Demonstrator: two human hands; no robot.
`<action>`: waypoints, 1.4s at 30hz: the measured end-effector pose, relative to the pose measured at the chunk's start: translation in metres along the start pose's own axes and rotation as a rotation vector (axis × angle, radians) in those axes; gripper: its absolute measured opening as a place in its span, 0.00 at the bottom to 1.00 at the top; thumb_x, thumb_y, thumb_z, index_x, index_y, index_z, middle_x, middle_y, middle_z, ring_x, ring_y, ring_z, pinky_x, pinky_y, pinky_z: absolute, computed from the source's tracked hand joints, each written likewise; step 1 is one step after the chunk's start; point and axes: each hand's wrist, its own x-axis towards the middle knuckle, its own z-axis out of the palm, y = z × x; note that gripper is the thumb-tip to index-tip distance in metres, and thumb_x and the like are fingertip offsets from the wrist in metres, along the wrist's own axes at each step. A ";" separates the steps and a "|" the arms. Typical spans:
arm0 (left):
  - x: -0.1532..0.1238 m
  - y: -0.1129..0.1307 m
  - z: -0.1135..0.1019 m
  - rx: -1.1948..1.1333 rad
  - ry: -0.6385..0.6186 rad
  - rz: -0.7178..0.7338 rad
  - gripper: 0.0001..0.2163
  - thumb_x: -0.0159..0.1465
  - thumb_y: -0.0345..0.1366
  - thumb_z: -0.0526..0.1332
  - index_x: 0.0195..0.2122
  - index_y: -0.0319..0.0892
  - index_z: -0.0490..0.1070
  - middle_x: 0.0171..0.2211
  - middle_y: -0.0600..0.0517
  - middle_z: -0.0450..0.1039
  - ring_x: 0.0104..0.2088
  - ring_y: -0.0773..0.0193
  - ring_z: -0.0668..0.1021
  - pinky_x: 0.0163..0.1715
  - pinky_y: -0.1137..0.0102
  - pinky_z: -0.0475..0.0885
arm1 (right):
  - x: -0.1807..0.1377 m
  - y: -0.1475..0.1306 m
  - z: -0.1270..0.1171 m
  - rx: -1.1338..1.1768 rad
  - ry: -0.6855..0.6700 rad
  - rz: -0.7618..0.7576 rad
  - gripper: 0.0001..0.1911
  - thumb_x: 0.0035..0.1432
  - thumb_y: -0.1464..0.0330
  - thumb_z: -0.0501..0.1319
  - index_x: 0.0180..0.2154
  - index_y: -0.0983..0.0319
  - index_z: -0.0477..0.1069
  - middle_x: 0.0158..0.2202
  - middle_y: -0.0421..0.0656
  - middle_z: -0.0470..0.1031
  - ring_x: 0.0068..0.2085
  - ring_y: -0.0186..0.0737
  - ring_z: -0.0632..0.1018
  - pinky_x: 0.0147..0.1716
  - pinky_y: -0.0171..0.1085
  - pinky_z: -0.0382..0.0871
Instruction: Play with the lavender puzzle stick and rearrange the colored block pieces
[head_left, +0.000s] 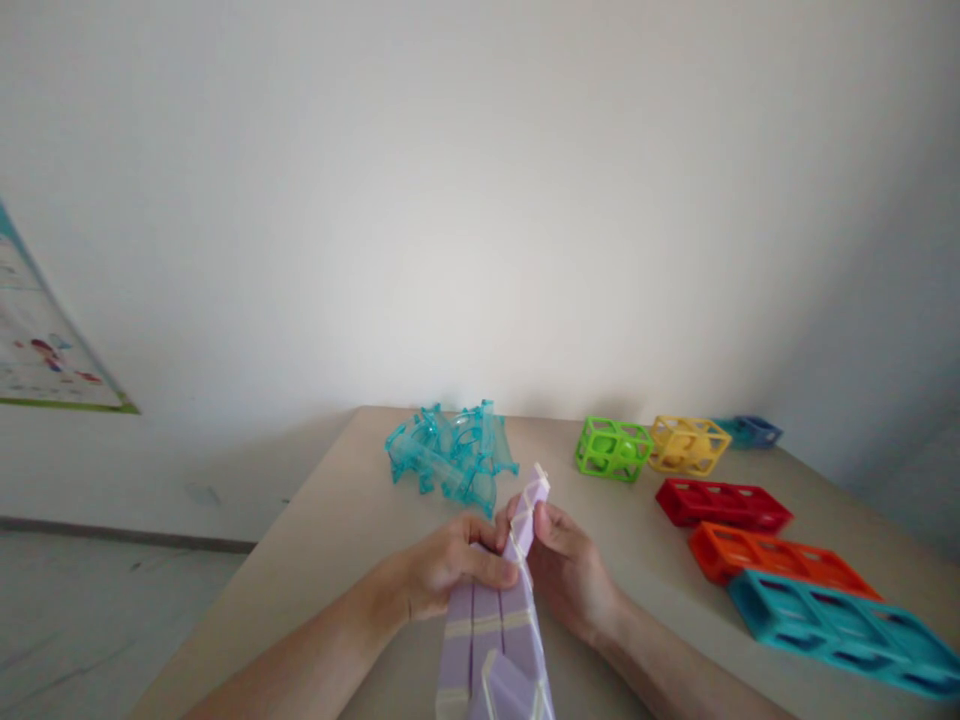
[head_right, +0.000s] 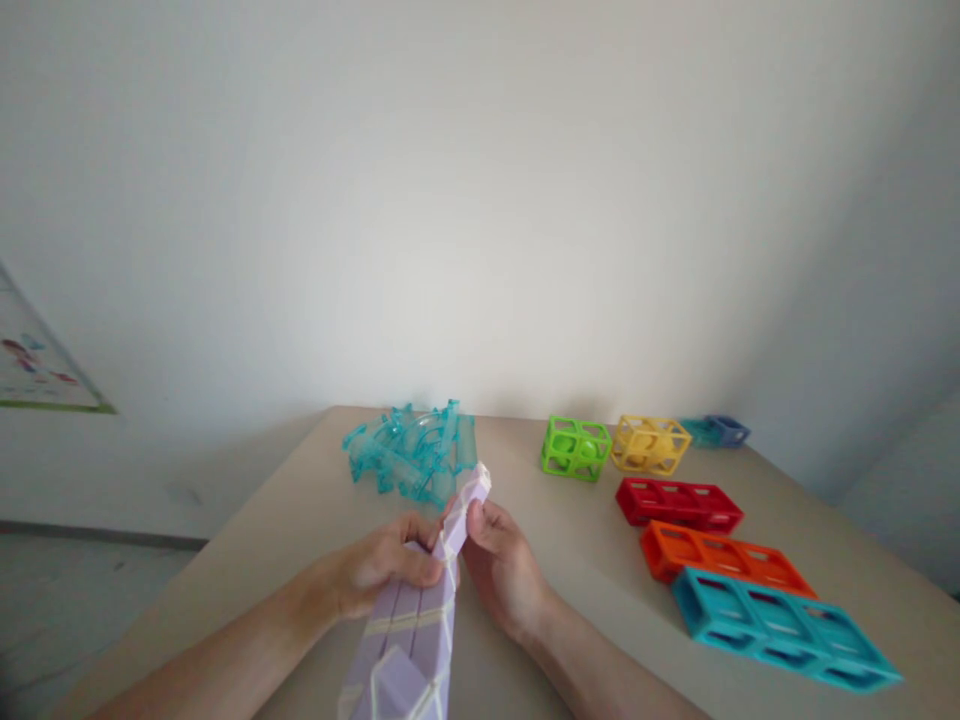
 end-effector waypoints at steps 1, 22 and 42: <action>-0.001 -0.001 0.003 -0.015 -0.044 -0.032 0.14 0.37 0.37 0.74 0.21 0.35 0.74 0.18 0.53 0.70 0.17 0.71 0.71 0.19 0.75 0.64 | -0.001 -0.004 -0.001 -0.038 -0.034 -0.013 0.21 0.56 0.50 0.57 0.30 0.62 0.72 0.33 0.47 0.74 0.35 0.45 0.73 0.35 0.40 0.66; 0.002 0.001 -0.001 0.198 0.027 0.197 0.18 0.42 0.37 0.73 0.21 0.39 0.63 0.18 0.59 0.61 0.18 0.75 0.61 0.19 0.76 0.52 | -0.003 -0.006 0.000 0.081 0.074 0.082 0.15 0.49 0.59 0.67 0.36 0.62 0.75 0.26 0.42 0.74 0.30 0.42 0.75 0.35 0.39 0.66; 0.015 0.000 -0.015 -0.191 0.139 -0.027 0.19 0.56 0.44 0.62 0.41 0.32 0.71 0.24 0.49 0.73 0.19 0.61 0.78 0.15 0.73 0.70 | 0.015 -0.006 -0.024 -0.009 0.449 -0.143 0.18 0.54 0.57 0.64 0.44 0.57 0.67 0.33 0.40 0.74 0.32 0.40 0.73 0.29 0.37 0.65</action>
